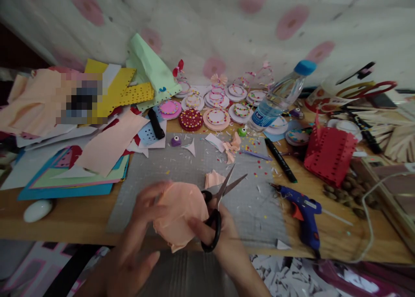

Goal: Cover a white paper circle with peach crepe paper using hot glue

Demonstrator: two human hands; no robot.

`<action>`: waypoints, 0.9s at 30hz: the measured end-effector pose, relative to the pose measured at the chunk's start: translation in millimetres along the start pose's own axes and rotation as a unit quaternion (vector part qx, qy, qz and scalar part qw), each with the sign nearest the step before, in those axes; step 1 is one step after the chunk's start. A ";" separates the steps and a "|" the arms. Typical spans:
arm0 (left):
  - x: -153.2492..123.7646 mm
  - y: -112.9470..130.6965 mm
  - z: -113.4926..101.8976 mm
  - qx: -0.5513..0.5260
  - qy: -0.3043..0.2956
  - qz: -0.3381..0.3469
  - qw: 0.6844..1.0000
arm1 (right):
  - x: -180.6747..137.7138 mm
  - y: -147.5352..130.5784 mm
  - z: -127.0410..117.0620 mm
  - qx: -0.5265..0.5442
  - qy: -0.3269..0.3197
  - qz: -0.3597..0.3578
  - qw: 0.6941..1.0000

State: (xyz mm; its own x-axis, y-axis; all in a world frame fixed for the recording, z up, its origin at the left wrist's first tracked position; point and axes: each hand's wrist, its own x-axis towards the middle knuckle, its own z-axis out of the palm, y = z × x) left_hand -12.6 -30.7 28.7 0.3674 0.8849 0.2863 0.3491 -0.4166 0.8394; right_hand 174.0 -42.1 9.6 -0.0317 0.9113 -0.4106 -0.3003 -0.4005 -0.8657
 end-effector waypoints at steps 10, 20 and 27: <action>7.4 -11.8 6.6 -0.233 0.044 -0.317 0.918 | -1.3 -3.9 -4.1 -0.008 -0.056 -0.017 0.998; -0.5 -1.7 10.2 -0.302 -0.062 -0.311 0.899 | 9.7 9.1 -6.3 -0.042 0.125 -0.136 0.982; -0.3 -6.9 19.5 -0.329 -0.030 -0.310 0.892 | 17.8 -6.0 -3.3 0.066 0.161 -0.054 0.983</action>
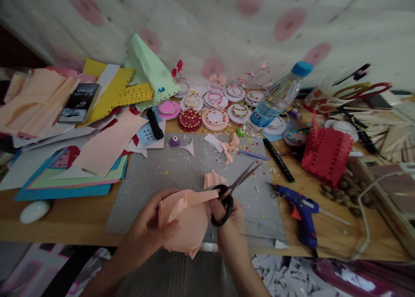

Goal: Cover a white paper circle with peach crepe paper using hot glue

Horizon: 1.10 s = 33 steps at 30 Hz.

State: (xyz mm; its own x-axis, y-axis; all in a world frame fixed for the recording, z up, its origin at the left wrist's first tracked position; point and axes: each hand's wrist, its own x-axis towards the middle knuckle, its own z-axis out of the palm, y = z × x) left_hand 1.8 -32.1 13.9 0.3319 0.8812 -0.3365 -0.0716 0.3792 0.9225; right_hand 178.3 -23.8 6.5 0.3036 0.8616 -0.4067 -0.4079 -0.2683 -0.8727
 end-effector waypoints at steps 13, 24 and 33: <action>5.7 6.1 2.3 0.007 0.048 -0.043 0.998 | -1.3 1.4 -1.1 -0.040 -0.075 0.039 0.996; 5.8 -2.8 7.7 0.049 -0.057 -0.065 0.995 | -11.3 2.7 9.1 -0.048 -0.038 0.094 0.994; 9.2 2.7 7.6 0.097 -0.069 -0.054 0.991 | -14.5 1.8 8.4 -0.122 -0.030 0.036 0.991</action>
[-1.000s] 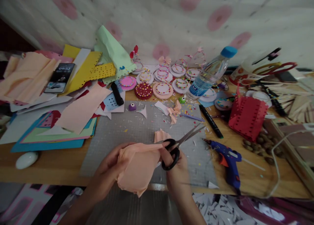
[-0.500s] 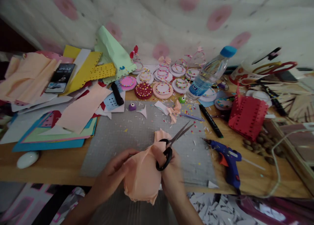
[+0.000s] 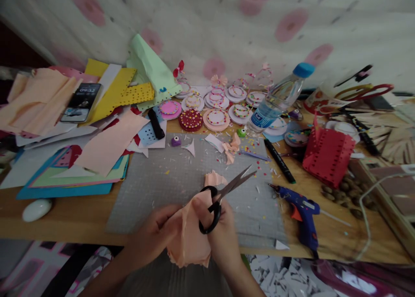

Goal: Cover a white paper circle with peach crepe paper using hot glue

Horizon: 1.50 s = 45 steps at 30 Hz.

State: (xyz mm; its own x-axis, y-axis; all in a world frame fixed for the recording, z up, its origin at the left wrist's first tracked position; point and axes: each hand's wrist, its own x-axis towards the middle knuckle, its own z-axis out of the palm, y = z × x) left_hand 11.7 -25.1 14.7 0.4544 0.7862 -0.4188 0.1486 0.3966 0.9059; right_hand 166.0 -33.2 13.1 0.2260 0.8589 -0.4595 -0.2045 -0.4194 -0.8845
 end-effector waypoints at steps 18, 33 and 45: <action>-3.4 5.7 4.8 -0.023 0.069 -0.009 0.997 | 9.1 5.8 -2.1 0.043 -0.028 -0.060 0.997; 4.2 6.9 -1.8 -0.298 0.250 0.026 0.921 | -11.3 0.8 -51.3 -0.503 -0.102 -0.291 0.807; -10.9 12.4 0.9 -0.314 0.172 0.070 0.931 | -4.6 -11.0 -69.8 -0.637 -0.049 -0.416 0.647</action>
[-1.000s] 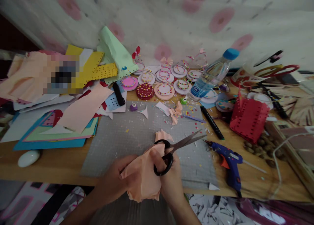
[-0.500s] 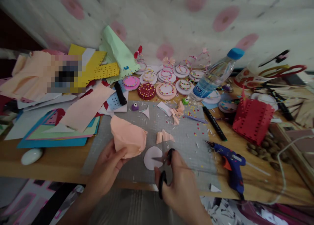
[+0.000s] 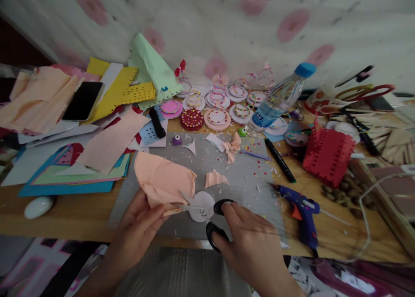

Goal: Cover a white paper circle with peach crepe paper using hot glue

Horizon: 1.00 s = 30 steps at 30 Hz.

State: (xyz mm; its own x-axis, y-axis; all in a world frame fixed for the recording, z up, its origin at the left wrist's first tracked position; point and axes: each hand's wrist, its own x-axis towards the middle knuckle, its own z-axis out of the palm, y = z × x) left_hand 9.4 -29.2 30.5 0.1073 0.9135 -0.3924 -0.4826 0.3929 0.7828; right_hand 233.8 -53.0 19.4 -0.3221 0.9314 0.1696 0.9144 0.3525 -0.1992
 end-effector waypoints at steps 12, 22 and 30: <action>4.9 4.3 6.0 -0.009 0.003 -0.003 1.000 | 17.5 1.4 -28.9 -0.056 0.031 -0.032 0.997; 3.6 -1.2 -4.6 0.010 0.040 0.041 0.998 | 10.9 5.4 -23.5 -0.072 0.042 -0.026 0.996; 0.1 -7.1 -6.4 0.013 0.028 -0.018 0.999 | 21.1 3.6 -34.8 -0.072 0.029 -0.078 0.994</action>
State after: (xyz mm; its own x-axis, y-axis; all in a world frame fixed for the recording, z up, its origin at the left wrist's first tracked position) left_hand 7.3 -32.5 21.7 0.0754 0.8915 -0.4466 -0.4570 0.4290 0.7792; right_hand 238.8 -35.3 55.8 -0.4521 0.8580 0.2439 0.8814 0.4717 -0.0257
